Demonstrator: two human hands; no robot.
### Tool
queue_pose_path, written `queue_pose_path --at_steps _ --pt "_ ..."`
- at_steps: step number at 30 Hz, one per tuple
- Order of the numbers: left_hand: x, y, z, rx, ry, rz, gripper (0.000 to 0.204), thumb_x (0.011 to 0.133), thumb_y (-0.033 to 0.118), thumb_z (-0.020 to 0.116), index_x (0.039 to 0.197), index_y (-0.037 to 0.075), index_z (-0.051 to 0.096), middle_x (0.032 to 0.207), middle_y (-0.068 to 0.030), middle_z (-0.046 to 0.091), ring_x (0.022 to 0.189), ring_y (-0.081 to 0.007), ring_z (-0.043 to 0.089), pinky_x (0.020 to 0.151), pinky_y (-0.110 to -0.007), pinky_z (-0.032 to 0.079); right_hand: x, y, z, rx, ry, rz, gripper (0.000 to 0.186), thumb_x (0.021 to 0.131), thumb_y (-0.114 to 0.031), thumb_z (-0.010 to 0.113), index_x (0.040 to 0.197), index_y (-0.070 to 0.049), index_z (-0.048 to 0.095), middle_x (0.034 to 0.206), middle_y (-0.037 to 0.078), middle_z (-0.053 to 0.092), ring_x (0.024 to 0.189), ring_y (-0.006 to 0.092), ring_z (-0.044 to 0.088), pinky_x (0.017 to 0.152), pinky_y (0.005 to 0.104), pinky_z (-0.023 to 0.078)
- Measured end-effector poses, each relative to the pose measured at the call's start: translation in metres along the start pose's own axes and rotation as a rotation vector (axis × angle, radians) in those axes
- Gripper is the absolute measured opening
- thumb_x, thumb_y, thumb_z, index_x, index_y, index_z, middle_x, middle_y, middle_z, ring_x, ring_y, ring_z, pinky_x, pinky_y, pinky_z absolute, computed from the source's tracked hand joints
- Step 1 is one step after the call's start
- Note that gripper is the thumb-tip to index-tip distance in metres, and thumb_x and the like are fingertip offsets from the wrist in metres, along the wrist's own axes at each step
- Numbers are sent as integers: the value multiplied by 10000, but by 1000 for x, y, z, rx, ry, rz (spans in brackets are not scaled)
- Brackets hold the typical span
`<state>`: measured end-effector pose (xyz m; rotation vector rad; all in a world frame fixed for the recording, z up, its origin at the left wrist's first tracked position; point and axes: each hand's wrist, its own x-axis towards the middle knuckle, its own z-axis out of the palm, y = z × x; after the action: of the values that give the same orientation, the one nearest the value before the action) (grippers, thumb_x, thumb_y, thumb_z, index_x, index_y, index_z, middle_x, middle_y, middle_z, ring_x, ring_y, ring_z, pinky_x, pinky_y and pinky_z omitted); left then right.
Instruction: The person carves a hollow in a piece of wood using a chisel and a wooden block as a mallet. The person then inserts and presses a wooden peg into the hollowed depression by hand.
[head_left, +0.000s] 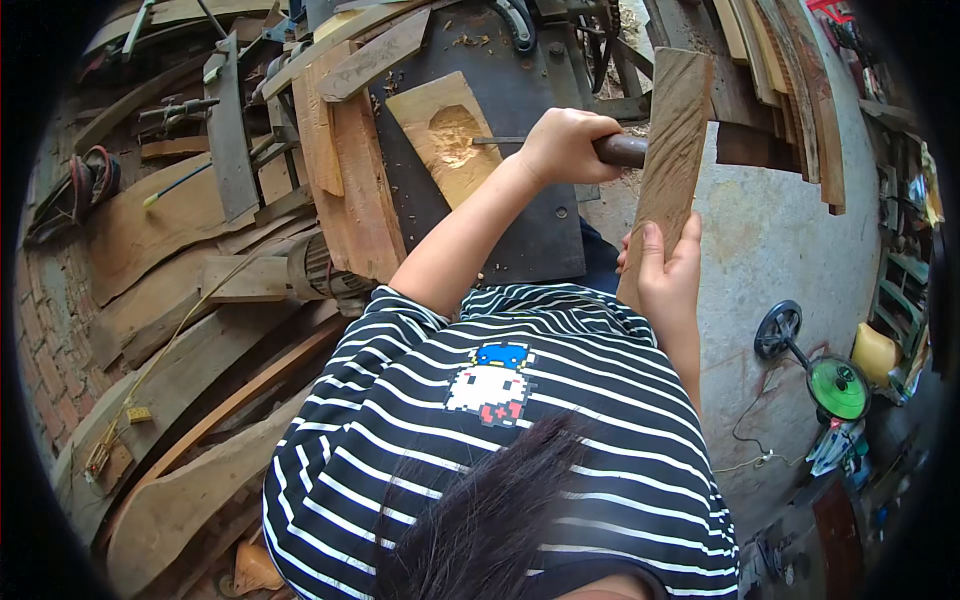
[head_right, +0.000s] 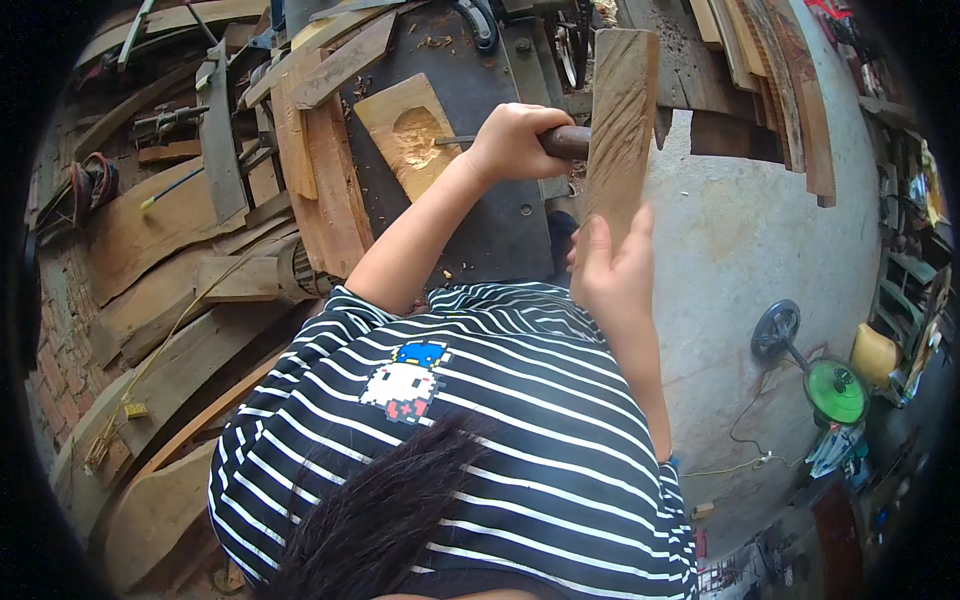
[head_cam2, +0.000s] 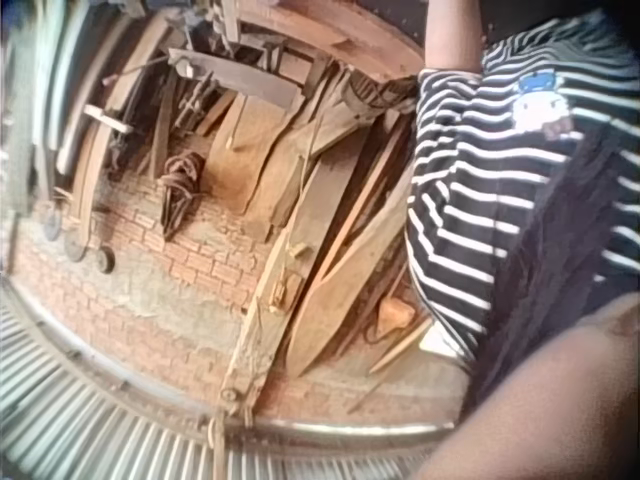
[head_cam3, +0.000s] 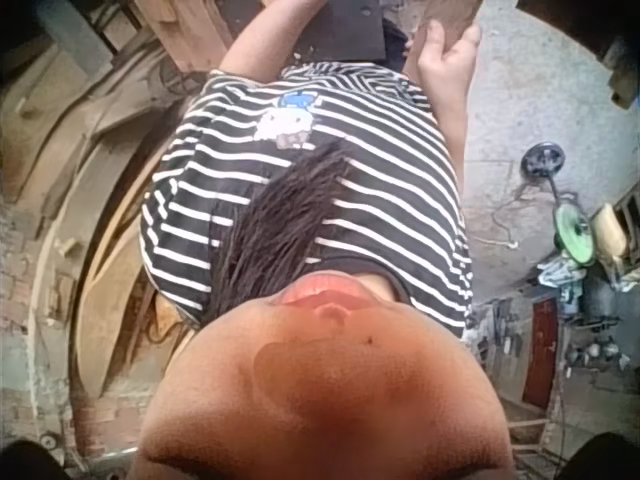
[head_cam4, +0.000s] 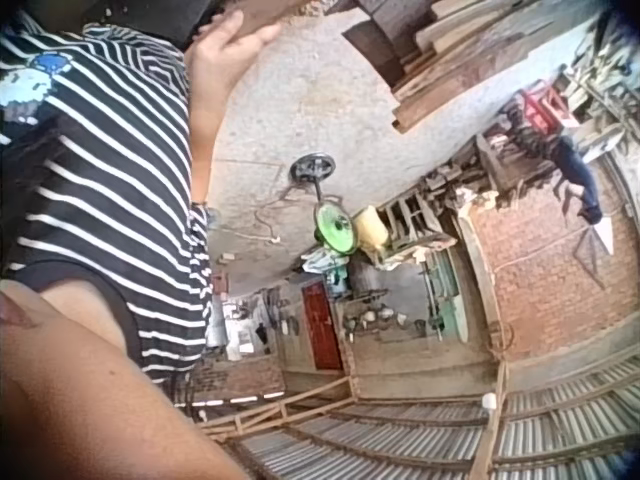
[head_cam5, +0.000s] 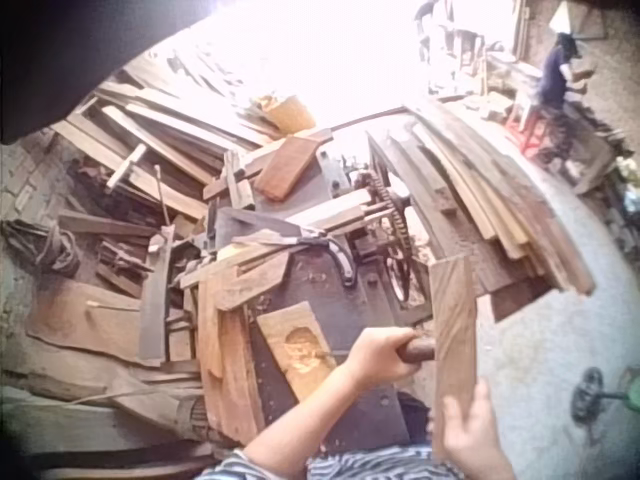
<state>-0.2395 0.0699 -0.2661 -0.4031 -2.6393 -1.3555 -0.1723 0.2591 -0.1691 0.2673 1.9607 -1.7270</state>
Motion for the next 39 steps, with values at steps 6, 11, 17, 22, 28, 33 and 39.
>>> queue_pose_path --at_steps 6,11,17,22,28,33,39 --pt "-8 -4 -2 42 17 -5 315 585 308 768 836 130 699 750 -83 682 705 -272 671 623 -358 546 -16 -39 -29 134 240 -475 246 1024 -182 432 1204 -15 450 1015 152 622 784 182 637 691 297 548" --pt "-8 -2 2 32 32 46 299 586 309 761 818 131 697 738 -79 680 681 -265 669 609 -358 545 -6 10 -8 -126 -69 -53 191 964 -81 480 1148 -33 489 805 64 605 661 119 583 574 250 482" --pt "-24 -6 3 176 -87 11 290 570 260 767 817 133 685 732 -73 668 667 -275 662 595 -349 541 -16 -21 -37 201 83 -266 279 1006 -135 478 1239 -32 365 904 98 607 699 140 595 600 268 512" --pt "-20 9 -22 81 -70 68 265 585 229 765 794 121 641 727 -80 652 663 -290 648 579 -372 518 -17 -43 -46 184 403 -553 325 1022 -155 402 1295 -25 284 957 167 593 736 204 602 622 328 520" --pt "-48 64 -39 238 -131 -97 303 605 201 756 864 122 622 814 -69 662 729 -295 656 631 -400 522 -21 -26 -52 192 370 -412 323 1017 -153 415 1289 -25 297 949 159 585 741 200 594 633 332 514" --pt "-65 -1 -68 527 150 -832 287 776 296 738 911 56 655 905 -144 682 818 -330 668 738 -427 529 -26 -14 -53 248 378 -280 306 1013 -149 428 1268 -20 318 937 146 580 740 191 594 633 326 518" --pt "-89 -61 -96 502 61 -1079 523 653 392 850 952 13 648 945 -166 685 876 -320 677 784 -412 530 -21 -8 -60 288 263 -161 238 1006 -136 448 1191 -6 374 920 139 576 694 184 599 618 330 529"
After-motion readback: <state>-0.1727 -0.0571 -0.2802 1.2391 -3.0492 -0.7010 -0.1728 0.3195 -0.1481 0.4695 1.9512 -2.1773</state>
